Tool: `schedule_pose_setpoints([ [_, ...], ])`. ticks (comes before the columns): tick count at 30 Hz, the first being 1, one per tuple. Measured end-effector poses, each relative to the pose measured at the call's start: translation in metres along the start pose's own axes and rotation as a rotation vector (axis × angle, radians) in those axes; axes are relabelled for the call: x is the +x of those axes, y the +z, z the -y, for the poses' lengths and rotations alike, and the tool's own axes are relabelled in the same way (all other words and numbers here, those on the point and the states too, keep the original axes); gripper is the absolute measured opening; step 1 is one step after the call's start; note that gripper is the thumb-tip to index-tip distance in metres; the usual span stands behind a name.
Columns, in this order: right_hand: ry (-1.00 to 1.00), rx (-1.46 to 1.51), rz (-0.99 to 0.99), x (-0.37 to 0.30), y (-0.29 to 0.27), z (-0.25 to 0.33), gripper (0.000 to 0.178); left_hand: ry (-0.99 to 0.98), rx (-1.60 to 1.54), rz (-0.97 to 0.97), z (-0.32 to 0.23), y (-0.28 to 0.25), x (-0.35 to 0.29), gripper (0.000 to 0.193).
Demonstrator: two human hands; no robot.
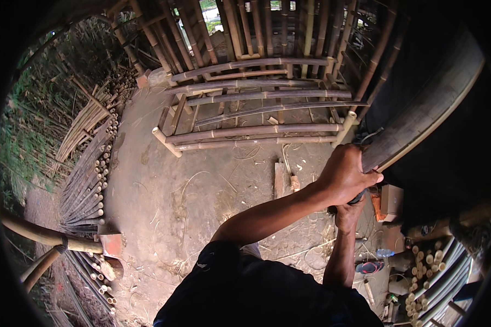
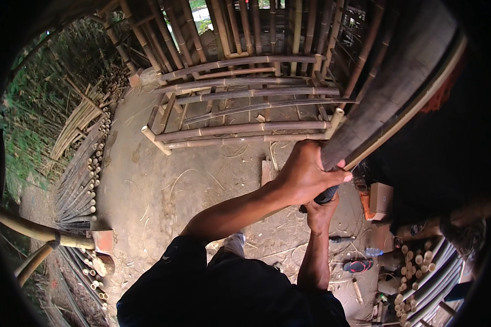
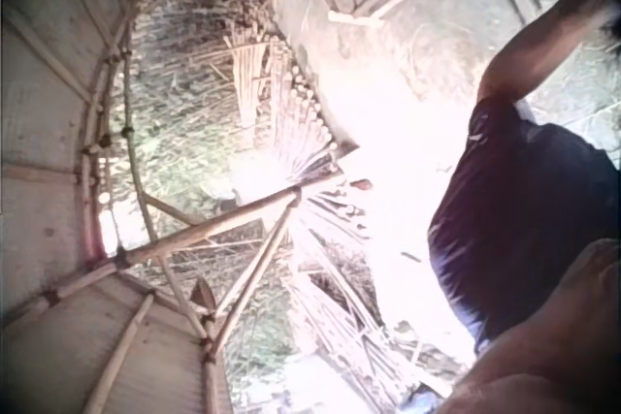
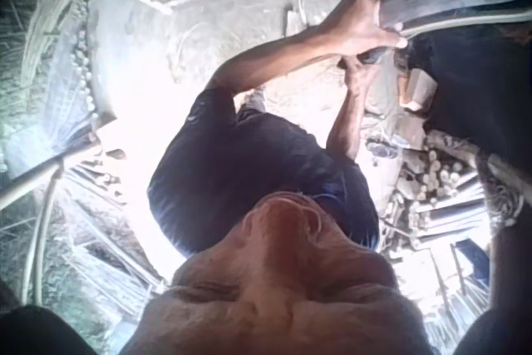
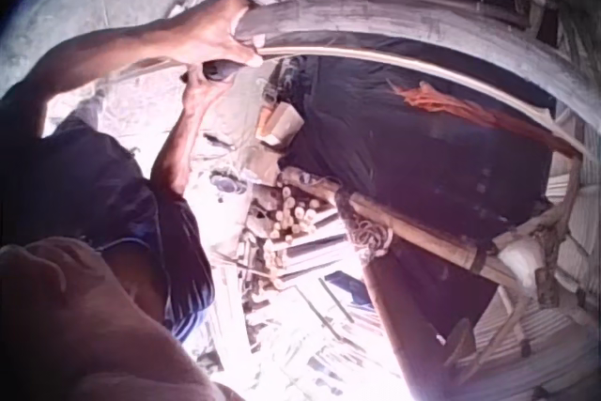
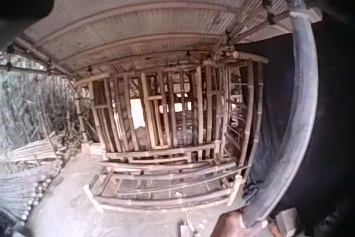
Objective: The person uses a machete to split long bamboo poles into thinner strips. They repeatedly position a pole, strike it with the blade to split it lengthwise, and then place the resulting pieces onto a nearby bamboo rack.
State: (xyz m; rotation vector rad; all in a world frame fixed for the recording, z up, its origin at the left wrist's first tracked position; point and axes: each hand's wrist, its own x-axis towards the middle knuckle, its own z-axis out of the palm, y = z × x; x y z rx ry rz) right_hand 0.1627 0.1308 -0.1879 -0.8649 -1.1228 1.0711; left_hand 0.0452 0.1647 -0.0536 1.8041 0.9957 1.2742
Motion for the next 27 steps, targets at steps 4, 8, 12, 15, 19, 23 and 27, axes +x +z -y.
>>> schedule_pose_setpoints([
  [4, -0.051, 0.175, -0.023, 0.042, 0.066, -0.044, 0.064, 0.011, 0.06, -0.07, 0.026, -0.061, 0.026, 0.033],
  [8, -0.026, -0.084, -0.052, 0.084, 0.116, -0.1, 0.071, -0.003, 0.135, -0.108, 0.055, -0.122, 0.057, 0.036],
  [12, -0.026, 0.325, -0.07, 0.105, 0.185, -0.133, 0.082, 0.05, 0.318, -0.241, 0.086, -0.165, 0.088, 0.034],
  [15, 0.112, 0.674, -0.104, 0.147, 0.228, -0.135, 0.074, 0.126, 0.286, -0.218, 0.11, -0.189, 0.117, 0.054],
  [19, 0.077, 0.668, -0.154, 0.2, 0.255, -0.148, 0.047, 0.365, 0.236, -0.35, 0.162, -0.264, 0.126, 0.079],
  [23, 0.179, 0.635, -0.431, 0.265, 0.266, -0.165, 0.038, -0.214, 0.579, 0.105, 0.289, -0.359, 0.048, 0.085],
  [27, 0.297, 0.703, -0.52, 0.33, 0.259, -0.226, 0.03, -0.48, 0.479, 0.515, 0.356, -0.373, 0.014, 0.089],
])
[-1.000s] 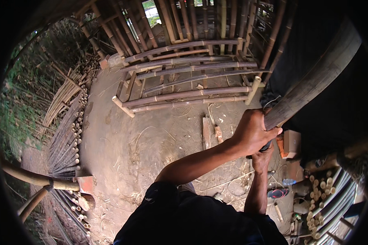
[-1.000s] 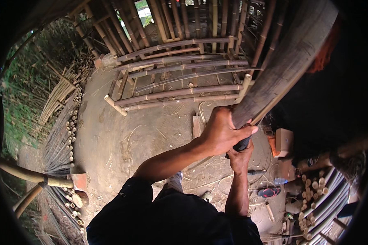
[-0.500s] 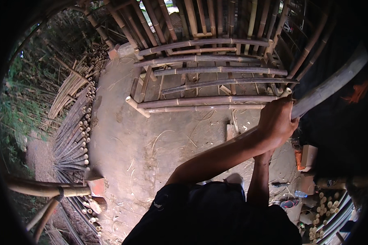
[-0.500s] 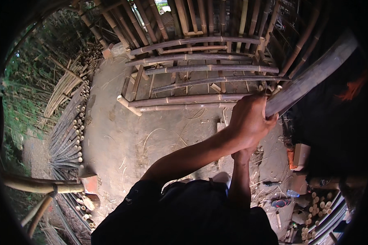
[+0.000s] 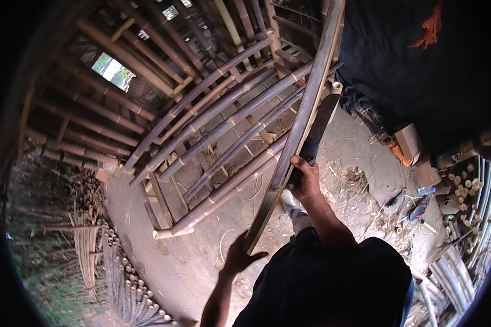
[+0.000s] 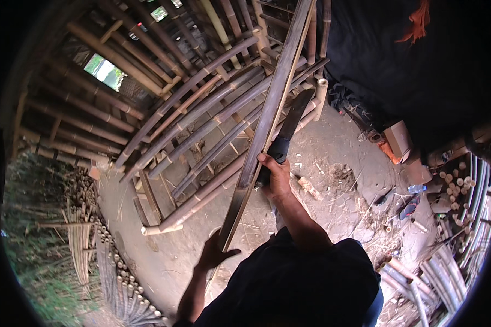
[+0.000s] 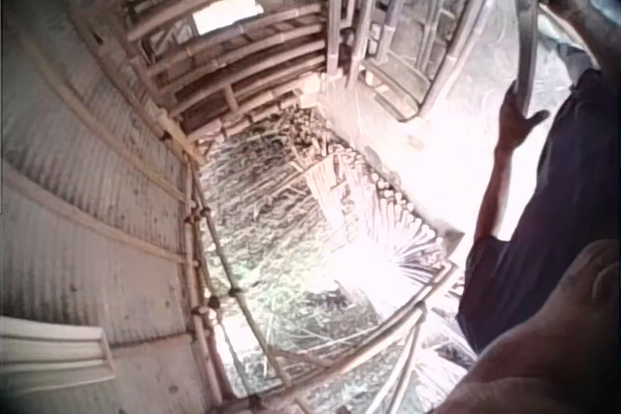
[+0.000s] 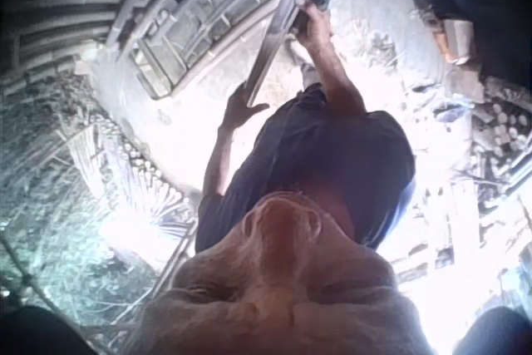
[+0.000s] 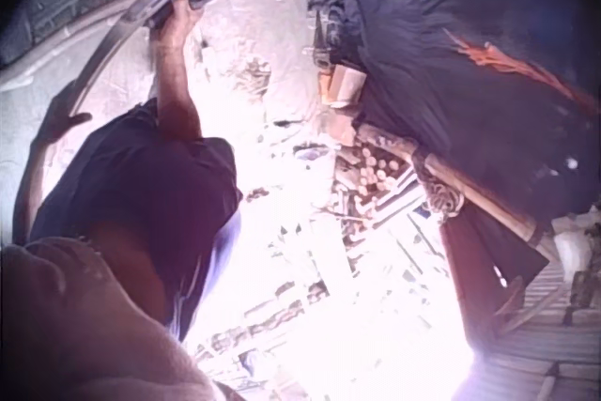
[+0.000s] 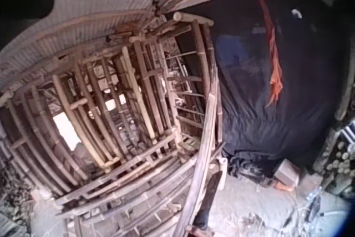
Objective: The person uses a machete to split long bamboo poles into thinner strips. They repeatedly position a pole, strike it with the blade to split it lengthwise, and then place the resulting pieces onto a nearby bamboo rack.
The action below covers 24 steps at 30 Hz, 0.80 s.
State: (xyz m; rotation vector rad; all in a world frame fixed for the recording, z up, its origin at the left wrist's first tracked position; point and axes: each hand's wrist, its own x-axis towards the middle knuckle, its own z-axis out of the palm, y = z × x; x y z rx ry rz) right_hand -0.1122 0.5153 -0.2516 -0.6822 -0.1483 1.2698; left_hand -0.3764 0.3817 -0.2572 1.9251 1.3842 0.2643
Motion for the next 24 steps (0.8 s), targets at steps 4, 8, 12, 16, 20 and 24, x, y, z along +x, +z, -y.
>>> schedule_pose_setpoints([
  [4, 0.094, 0.021, -0.118, 0.07, 0.0, -0.033, 0.027, -0.192, -0.016, -0.125, 0.024, -0.007, 0.055, 0.041],
  [8, 0.202, -0.044, -0.12, 0.132, -0.005, -0.066, 0.03, -0.141, -0.097, -0.19, 0.063, -0.034, 0.102, 0.028],
  [12, 0.198, -0.089, -0.14, 0.176, -0.018, -0.105, 0.027, -0.276, 0.073, -0.007, 0.085, -0.082, 0.16, 0.034],
  [16, 0.211, -0.109, -0.094, 0.225, -0.022, -0.14, 0.043, -0.253, 0.113, -0.02, 0.173, -0.089, 0.217, 0.044],
  [20, 0.323, -0.25, -0.111, 0.285, -0.029, -0.172, 0.032, -0.133, 0.195, -0.038, 0.242, -0.105, 0.289, 0.051],
  [24, 0.251, -0.253, -0.137, 0.34, -0.015, -0.213, 0.027, -0.197, 0.099, -0.055, 0.295, -0.116, 0.358, 0.054],
])
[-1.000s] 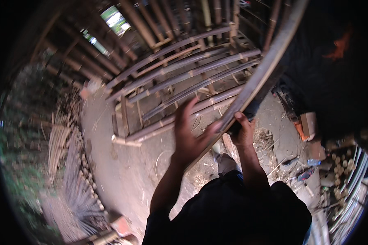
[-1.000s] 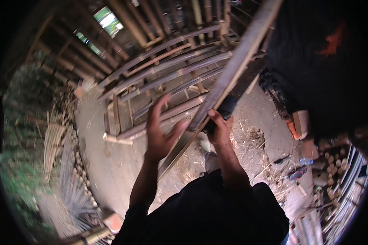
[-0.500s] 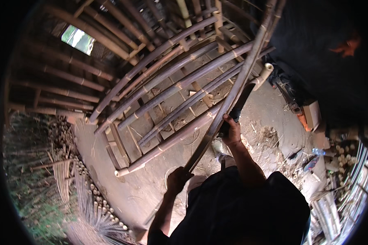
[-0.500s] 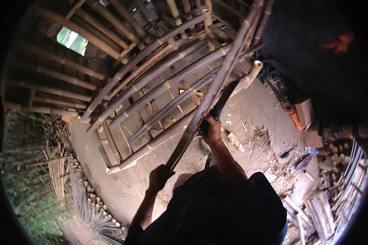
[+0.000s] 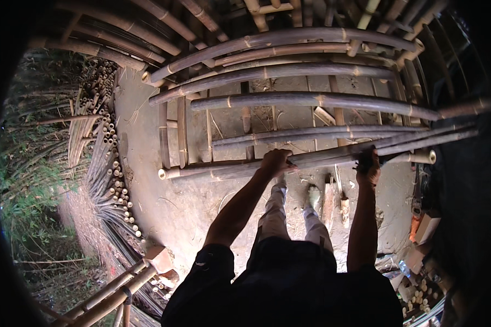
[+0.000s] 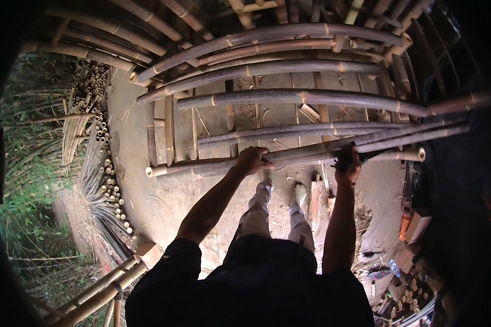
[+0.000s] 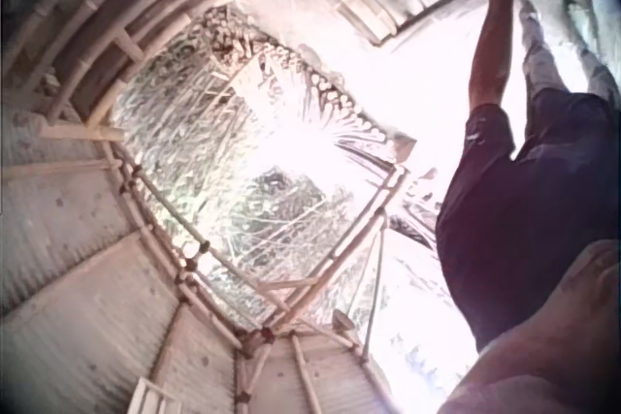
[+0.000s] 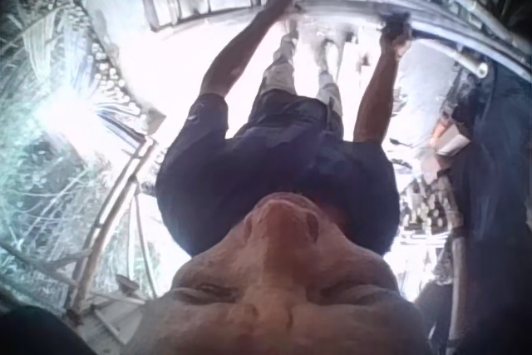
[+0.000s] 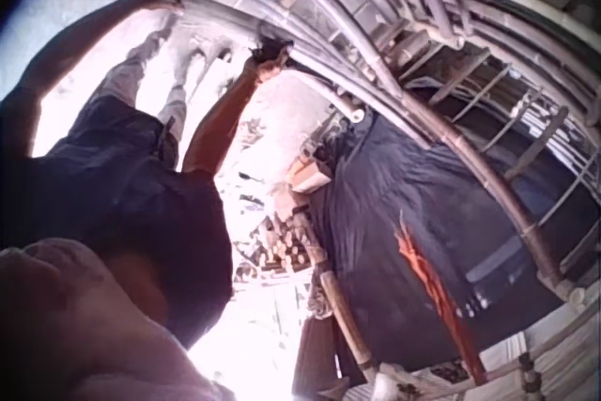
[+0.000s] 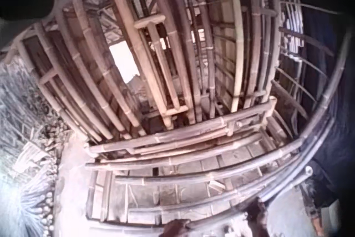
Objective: The person uses a machete to split long bamboo poles into thinner strips. They repeatedly position a pole, strike it with the blade to split it lengthwise, and then place the resulting pieces onto a nearby bamboo rack.
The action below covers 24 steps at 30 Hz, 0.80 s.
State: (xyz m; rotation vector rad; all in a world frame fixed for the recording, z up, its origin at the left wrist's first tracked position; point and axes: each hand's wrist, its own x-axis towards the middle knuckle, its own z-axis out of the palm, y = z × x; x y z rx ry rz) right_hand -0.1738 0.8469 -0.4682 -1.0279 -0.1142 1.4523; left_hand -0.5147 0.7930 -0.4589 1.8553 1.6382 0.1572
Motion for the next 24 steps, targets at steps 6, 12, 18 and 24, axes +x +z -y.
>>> schedule_pose_setpoints([
  [6, -0.059, -0.05, -0.102, 0.072, -0.035, -0.033, 0.033, -0.001, -0.098, 0.155, 0.041, 0.021, 0.08, 0.056],
  [12, -0.038, -0.056, -0.219, 0.073, -0.078, -0.087, 0.037, 0.035, -0.049, 0.256, 0.094, 0.095, 0.088, 0.058],
  [18, -0.079, -0.179, -0.172, 0.109, -0.17, -0.092, 0.041, 0.076, -0.112, 0.084, 0.089, 0.147, 0.117, 0.054],
  [24, -0.168, -0.199, -0.177, 0.146, -0.222, -0.056, 0.035, 0.025, -0.239, 0.115, 0.054, 0.177, 0.148, 0.054],
])
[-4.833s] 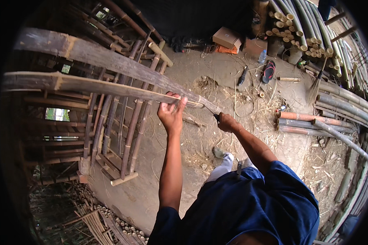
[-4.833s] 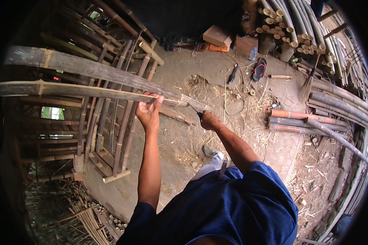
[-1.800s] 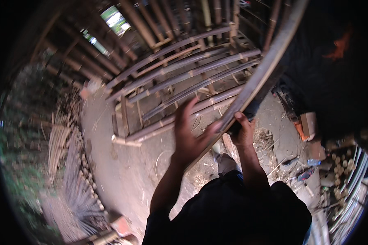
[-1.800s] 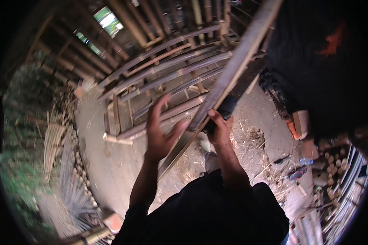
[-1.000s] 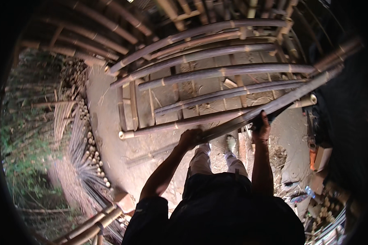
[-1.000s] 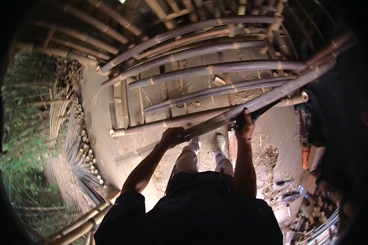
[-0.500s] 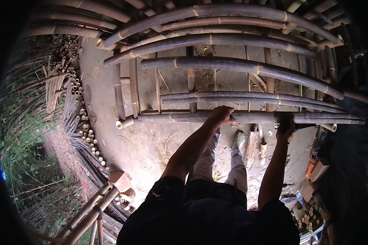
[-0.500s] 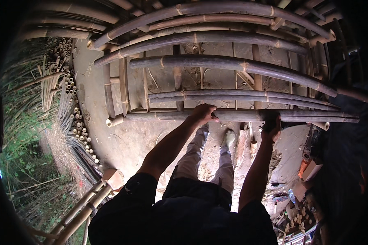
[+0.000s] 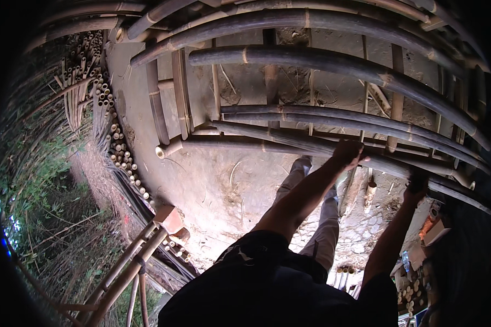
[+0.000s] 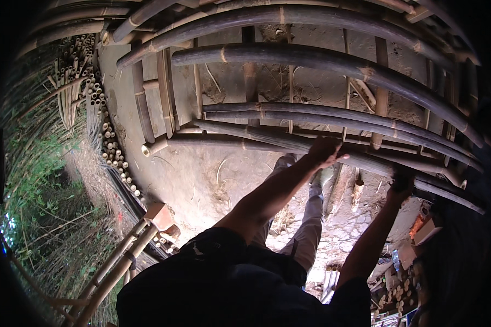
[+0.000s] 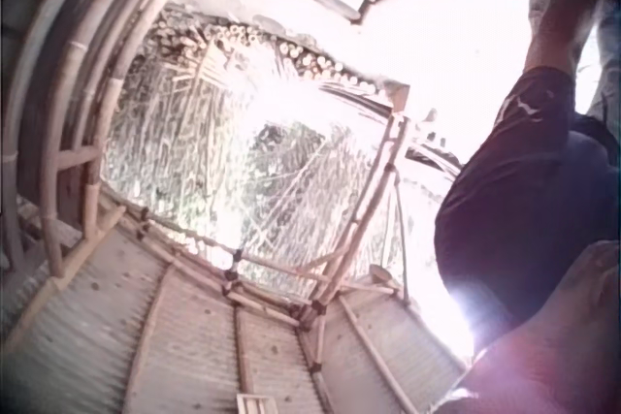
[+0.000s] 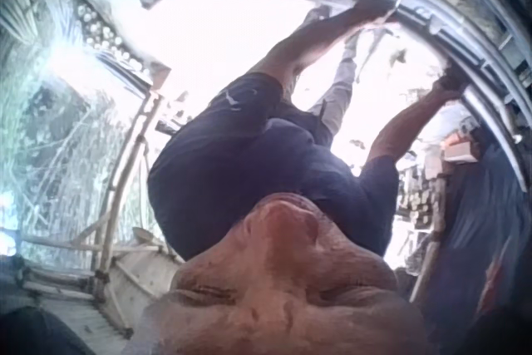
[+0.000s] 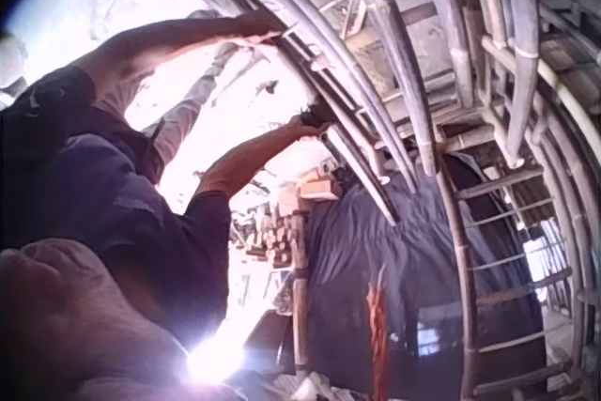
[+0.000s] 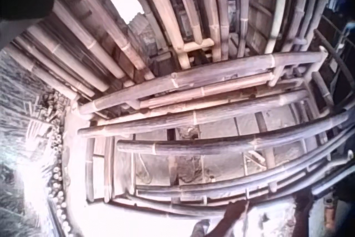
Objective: The person uses a machete to split long bamboo poles into thinner strips. They repeatedly position a pole, strike it with the blade to split it lengthwise, and then place the resulting pieces onto a nearby bamboo rack.
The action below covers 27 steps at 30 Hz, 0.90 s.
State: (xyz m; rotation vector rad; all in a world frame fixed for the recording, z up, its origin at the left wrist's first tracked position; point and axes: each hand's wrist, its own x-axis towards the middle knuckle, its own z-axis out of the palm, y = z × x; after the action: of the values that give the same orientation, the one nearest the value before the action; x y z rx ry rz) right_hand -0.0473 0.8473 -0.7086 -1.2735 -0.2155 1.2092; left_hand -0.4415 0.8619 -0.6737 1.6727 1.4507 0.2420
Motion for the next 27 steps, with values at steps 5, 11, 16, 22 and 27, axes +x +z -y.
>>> schedule_pose_setpoints([
  [5, 0.013, -0.066, 0.192, 0.021, -0.044, 0.022, 0.035, -0.022, -0.055, -0.041, -0.012, 0.041, 0.01, 0.055],
  [11, 0.01, -0.339, -0.062, 0.002, -0.008, -0.014, 0.031, -0.098, -0.031, 0.037, 0.021, 0.035, 0.017, 0.059],
  [16, 0.141, -0.36, -0.075, 0.009, 0.019, -0.035, 0.026, -0.067, -0.024, 0.039, 0.045, 0.026, 0.019, 0.058],
  [22, 0.06, -0.377, -0.06, 0.036, 0.005, 0.012, 0.027, -0.031, -0.081, -0.095, 0.004, 0.039, 0.036, 0.051],
  [27, 0.12, -0.352, -0.094, 0.054, -0.013, 0.013, 0.024, -0.026, -0.025, -0.101, 0.0, 0.051, 0.042, 0.056],
])
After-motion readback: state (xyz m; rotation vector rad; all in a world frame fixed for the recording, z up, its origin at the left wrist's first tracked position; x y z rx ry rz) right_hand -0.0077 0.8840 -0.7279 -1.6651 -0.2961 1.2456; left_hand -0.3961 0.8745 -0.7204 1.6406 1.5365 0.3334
